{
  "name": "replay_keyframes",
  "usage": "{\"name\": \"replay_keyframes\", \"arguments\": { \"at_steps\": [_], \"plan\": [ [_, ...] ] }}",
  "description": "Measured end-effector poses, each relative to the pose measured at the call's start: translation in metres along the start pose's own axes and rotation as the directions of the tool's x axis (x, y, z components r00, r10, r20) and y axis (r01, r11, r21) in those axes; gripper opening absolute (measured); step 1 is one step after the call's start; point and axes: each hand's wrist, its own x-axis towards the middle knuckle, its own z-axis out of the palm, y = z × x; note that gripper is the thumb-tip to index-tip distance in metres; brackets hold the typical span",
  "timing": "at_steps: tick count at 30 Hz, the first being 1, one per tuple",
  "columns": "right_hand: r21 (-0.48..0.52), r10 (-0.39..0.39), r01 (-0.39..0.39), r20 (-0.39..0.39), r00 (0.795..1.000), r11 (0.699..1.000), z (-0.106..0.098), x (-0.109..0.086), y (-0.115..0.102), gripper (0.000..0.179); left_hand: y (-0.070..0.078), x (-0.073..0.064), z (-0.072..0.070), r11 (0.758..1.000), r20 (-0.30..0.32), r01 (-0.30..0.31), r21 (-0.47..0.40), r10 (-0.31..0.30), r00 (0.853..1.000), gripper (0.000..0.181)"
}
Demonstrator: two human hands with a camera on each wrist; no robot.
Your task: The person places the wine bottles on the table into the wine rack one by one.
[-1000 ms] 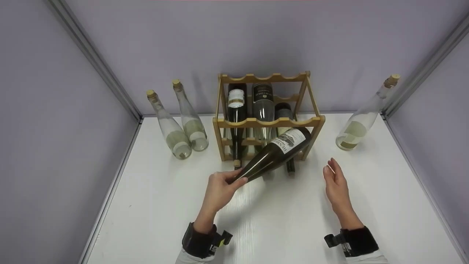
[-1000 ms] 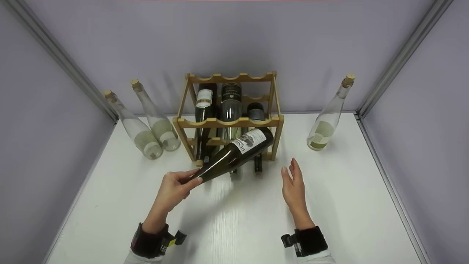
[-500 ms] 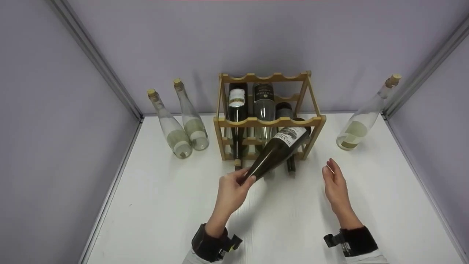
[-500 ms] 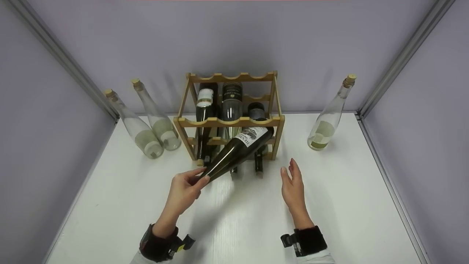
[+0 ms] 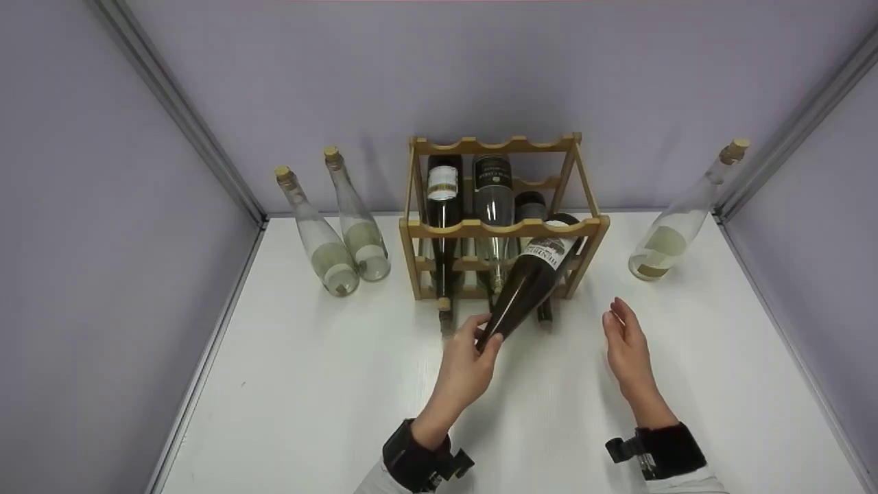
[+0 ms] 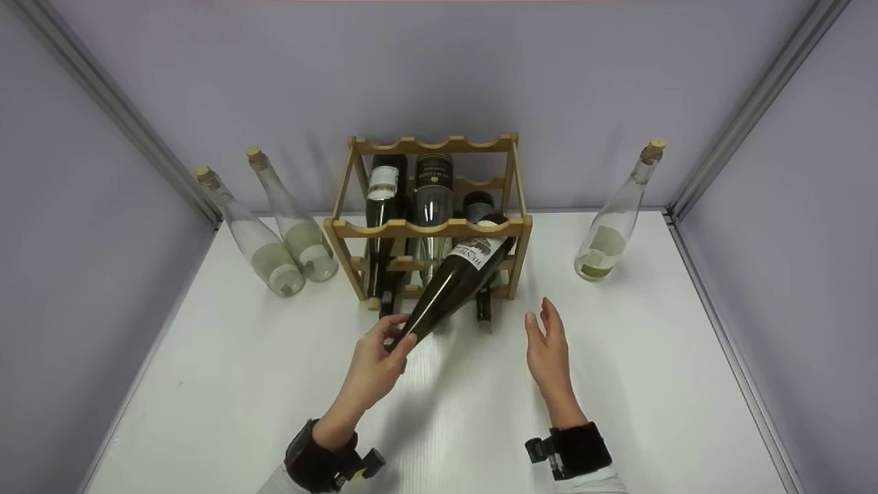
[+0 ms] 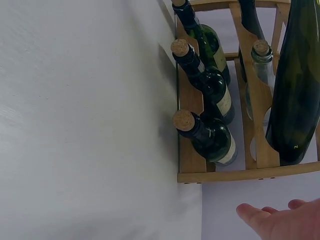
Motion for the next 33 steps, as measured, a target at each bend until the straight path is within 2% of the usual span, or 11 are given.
{"name": "replay_keyframes", "arguments": {
  "at_steps": [6, 12, 17, 21, 23, 27, 33],
  "plan": [
    [-0.005, 0.000, 0.000, -0.004, 1.000, 1.000, -0.001, 0.001, 0.003, 0.066, 0.001, 0.007, 0.016, 1.000, 0.015, 0.004, -0.012, -0.003, 1.000, 0.032],
    [0.007, 0.001, -0.001, -0.008, 1.000, 1.000, 0.000, 0.001, 0.005, 0.064, 0.001, 0.012, 0.032, 0.999, 0.058, 0.016, -0.041, -0.014, 0.998, 0.034],
    [-0.006, 0.014, -0.014, -0.005, 1.000, 1.000, 0.000, 0.001, 0.006, 0.064, 0.003, 0.014, 0.045, 0.990, 0.139, 0.058, -0.132, -0.039, 0.989, 0.040],
    [-0.016, 0.021, -0.021, -0.012, 1.000, 1.000, 0.001, 0.001, 0.007, 0.066, 0.006, 0.014, 0.054, 0.967, 0.218, 0.126, -0.222, -0.077, 0.973, 0.048],
    [-0.018, 0.026, -0.026, -0.014, 1.000, 0.999, 0.001, 0.001, 0.009, 0.067, 0.007, 0.013, 0.058, 0.949, 0.262, 0.169, -0.267, -0.097, 0.960, 0.053],
    [-0.019, 0.032, -0.032, -0.016, 0.999, 0.999, 0.001, 0.001, 0.011, 0.068, 0.008, 0.013, 0.062, 0.897, 0.344, 0.241, -0.370, -0.109, 0.933, 0.060],
    [-0.018, 0.034, -0.034, -0.013, 0.999, 0.999, 0.000, 0.001, 0.011, 0.068, 0.004, 0.022, 0.069, 0.772, 0.388, 0.365, -0.520, -0.168, 0.906, 0.067]
  ]
}}
